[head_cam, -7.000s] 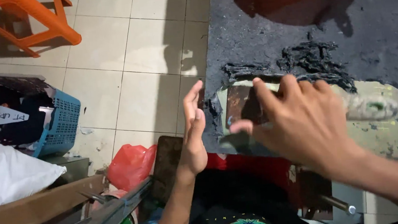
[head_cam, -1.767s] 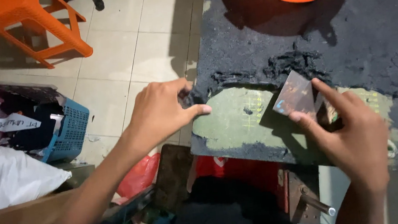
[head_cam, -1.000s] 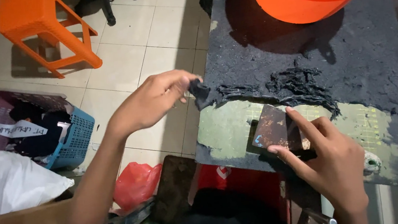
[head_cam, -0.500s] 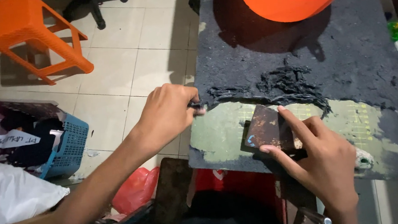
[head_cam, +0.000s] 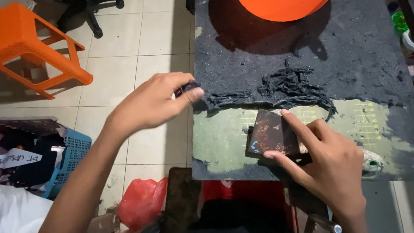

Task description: Scraping excess or dried ink from a screen printing work surface using a metal scraper.

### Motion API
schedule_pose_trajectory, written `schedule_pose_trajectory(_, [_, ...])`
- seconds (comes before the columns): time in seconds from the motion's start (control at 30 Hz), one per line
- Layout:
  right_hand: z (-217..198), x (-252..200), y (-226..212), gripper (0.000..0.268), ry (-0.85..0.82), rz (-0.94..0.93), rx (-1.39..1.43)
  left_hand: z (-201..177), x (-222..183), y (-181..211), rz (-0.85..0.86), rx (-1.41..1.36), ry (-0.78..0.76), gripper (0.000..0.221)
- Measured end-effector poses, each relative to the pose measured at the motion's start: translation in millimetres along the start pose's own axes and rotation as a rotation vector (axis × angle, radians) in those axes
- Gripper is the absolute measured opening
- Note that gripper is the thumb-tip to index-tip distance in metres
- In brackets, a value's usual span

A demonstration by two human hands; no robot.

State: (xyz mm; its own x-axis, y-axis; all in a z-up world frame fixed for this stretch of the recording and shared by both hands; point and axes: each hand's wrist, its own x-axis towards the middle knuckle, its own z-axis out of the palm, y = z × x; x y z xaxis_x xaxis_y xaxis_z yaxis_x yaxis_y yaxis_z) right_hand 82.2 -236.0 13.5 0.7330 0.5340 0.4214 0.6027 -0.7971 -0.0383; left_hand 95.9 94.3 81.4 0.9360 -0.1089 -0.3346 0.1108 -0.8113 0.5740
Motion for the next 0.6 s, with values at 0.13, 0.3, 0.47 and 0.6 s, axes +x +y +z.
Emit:
schedule_pose_trajectory(0.13, [-2, 1, -1, 0.072, -0.002, 0.001, -0.012, 15, 4, 7, -0.009, 0.194, -0.062, 0.072])
schedule_pose_trajectory(0.3, [-2, 1, -2, 0.071, 0.009, 0.002, -0.002, 31, 19, -13, 0.296, 0.254, 0.093, 0.085])
schedule_pose_trajectory(0.47, [-1, 1, -2, 0.074, -0.001, -0.003, -0.014, 24, 30, -22, 0.416, 0.098, 0.085, 0.015])
schedule_pose_trajectory(0.6, [-1, 1, -1, 0.073, -0.012, 0.001, -0.013, 39, 43, -40, 0.536, 0.272, 0.184, 0.02])
